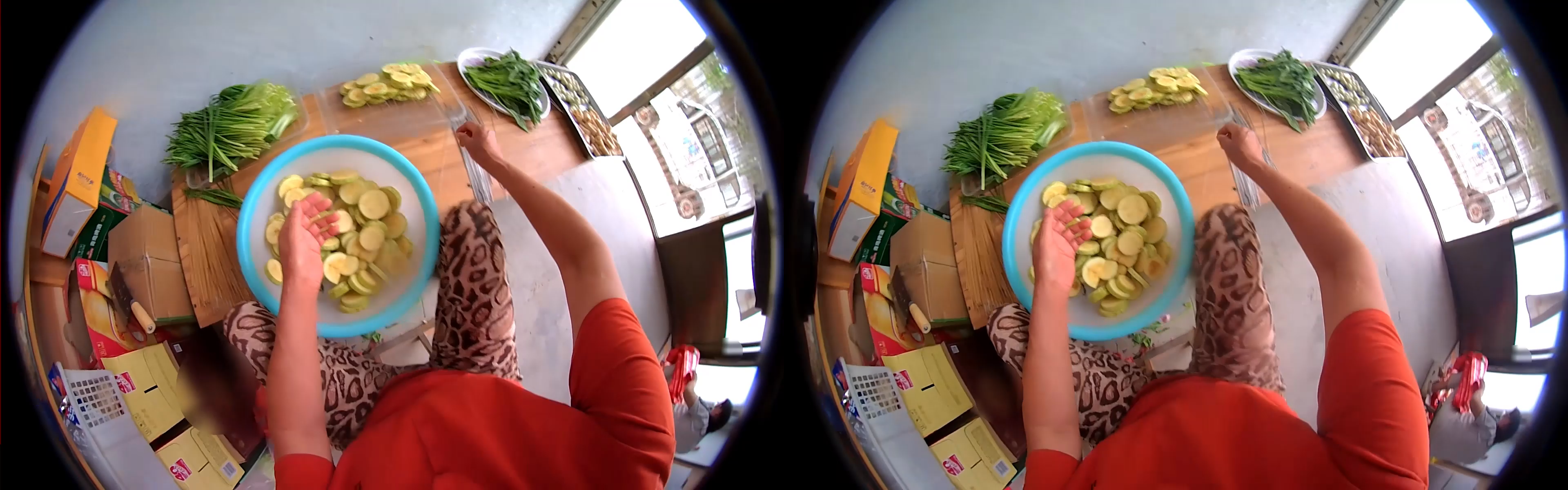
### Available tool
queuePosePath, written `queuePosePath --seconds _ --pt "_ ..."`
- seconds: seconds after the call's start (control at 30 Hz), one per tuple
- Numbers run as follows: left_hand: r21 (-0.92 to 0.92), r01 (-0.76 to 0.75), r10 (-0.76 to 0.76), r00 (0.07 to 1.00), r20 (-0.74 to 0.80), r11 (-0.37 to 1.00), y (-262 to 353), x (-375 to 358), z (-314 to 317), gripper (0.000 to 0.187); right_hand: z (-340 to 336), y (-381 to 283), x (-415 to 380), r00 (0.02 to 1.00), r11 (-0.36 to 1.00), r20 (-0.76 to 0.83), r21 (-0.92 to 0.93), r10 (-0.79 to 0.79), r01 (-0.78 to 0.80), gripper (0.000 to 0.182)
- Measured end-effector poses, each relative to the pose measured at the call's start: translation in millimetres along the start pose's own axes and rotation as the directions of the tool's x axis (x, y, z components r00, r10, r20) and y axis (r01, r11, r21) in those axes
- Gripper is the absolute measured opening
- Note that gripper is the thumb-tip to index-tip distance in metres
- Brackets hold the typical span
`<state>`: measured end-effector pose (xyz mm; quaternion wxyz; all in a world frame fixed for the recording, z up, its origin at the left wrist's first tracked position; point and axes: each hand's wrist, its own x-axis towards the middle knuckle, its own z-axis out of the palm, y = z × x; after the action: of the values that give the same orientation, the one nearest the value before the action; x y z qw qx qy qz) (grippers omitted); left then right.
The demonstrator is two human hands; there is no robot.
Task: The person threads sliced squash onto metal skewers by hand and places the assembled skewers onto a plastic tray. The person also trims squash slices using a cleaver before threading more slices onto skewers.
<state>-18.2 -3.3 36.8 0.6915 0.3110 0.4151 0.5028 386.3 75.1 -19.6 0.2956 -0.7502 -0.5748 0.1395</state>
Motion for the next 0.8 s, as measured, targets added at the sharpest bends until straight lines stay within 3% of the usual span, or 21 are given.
queuePosePath --seconds 0.13,0.2,0.3,0.37,0.47,0.57,0.8 --pt "0.007 0.017 -0.018 1.0 0.023 1.0 -5 0 -4 0.042 -31 75 -46 0.986 0.975 -0.004 -0.152 0.164 -0.163 0.022" --pt "0.032 0.022 -0.023 1.0 0.011 0.999 -4 -3 -2 0.041 -39 94 -63 0.942 0.91 0.034 -0.275 0.333 -0.311 0.024" --pt "0.059 0.038 -0.038 0.999 0.001 0.998 -8 -2 -6 0.041 -36 100 -88 0.919 0.875 0.036 -0.32 0.393 -0.362 0.026" --pt "0.072 0.043 -0.043 0.999 -0.01 0.996 -12 0 -8 0.041 -26 96 -96 0.935 0.881 -0.036 -0.325 0.352 -0.344 0.03" --pt "0.099 0.05 -0.047 0.999 -0.028 0.994 -17 3 -13 0.04 -19 75 -97 0.931 0.881 0.071 -0.358 0.357 -0.31 0.031" --pt "0.11 0.061 -0.058 0.998 -0.029 0.992 -20 5 -15 0.04 -7 66 -96 0.945 0.88 0.051 -0.385 0.323 -0.279 0.028" --pt "0.152 0.042 -0.034 0.998 -0.055 0.988 -23 8 -10 0.038 4 73 -82 0.898 0.844 0.045 -0.365 0.438 -0.393 0.029"
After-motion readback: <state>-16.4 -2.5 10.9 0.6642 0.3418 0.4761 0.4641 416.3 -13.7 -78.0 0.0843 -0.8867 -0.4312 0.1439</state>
